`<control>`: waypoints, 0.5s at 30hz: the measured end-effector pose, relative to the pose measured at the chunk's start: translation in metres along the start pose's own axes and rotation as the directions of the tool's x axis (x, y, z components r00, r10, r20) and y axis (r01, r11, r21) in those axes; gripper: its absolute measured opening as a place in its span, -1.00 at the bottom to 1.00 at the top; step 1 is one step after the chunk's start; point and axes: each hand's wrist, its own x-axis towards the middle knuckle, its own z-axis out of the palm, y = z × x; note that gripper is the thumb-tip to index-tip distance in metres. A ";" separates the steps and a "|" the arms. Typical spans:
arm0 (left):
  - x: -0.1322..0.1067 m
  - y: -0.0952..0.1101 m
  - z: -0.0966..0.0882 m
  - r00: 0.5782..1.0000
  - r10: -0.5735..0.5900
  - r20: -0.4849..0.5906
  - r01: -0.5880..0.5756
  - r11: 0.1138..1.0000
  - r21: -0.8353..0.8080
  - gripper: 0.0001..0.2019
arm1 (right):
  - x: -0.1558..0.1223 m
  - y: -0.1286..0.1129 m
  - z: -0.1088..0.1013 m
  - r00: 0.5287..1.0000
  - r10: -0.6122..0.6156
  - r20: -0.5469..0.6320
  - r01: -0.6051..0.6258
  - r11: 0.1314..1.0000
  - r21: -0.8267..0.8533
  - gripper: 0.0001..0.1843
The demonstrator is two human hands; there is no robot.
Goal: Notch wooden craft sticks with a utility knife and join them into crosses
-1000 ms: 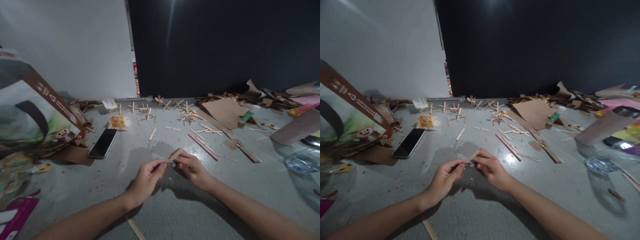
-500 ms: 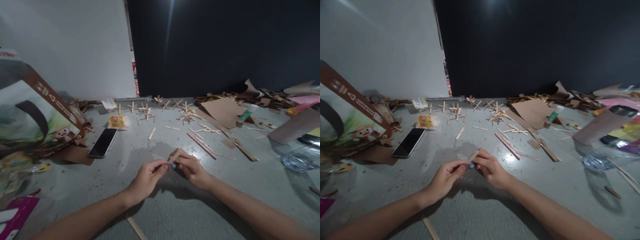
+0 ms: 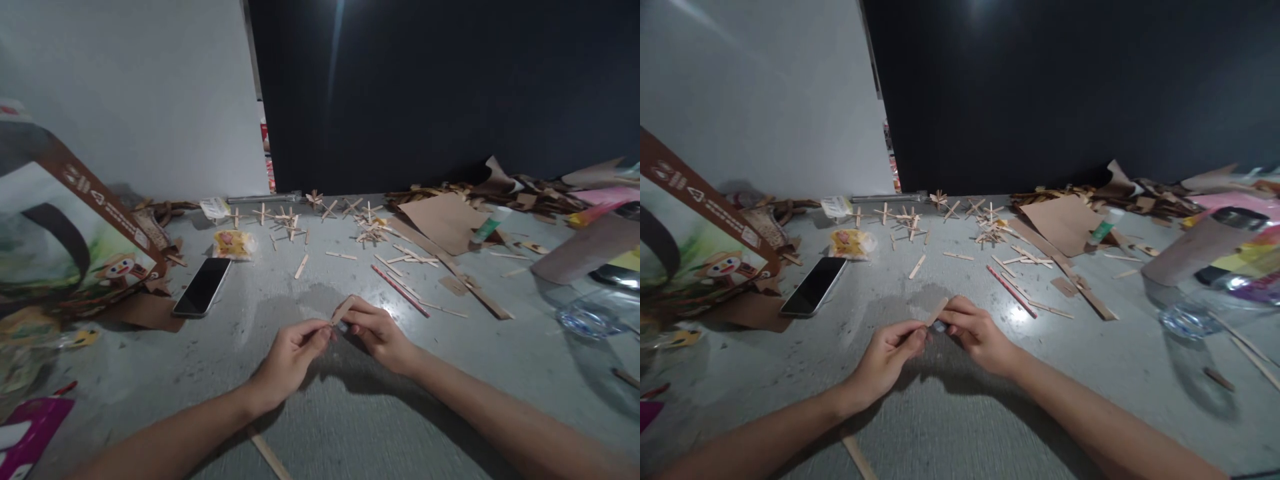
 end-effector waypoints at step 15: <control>-0.001 -0.002 0.003 1.000 -0.017 0.005 0.017 0.999 -0.029 -0.46 | 0.002 0.000 0.001 1.000 -0.024 -0.001 0.024 1.000 0.004 -0.45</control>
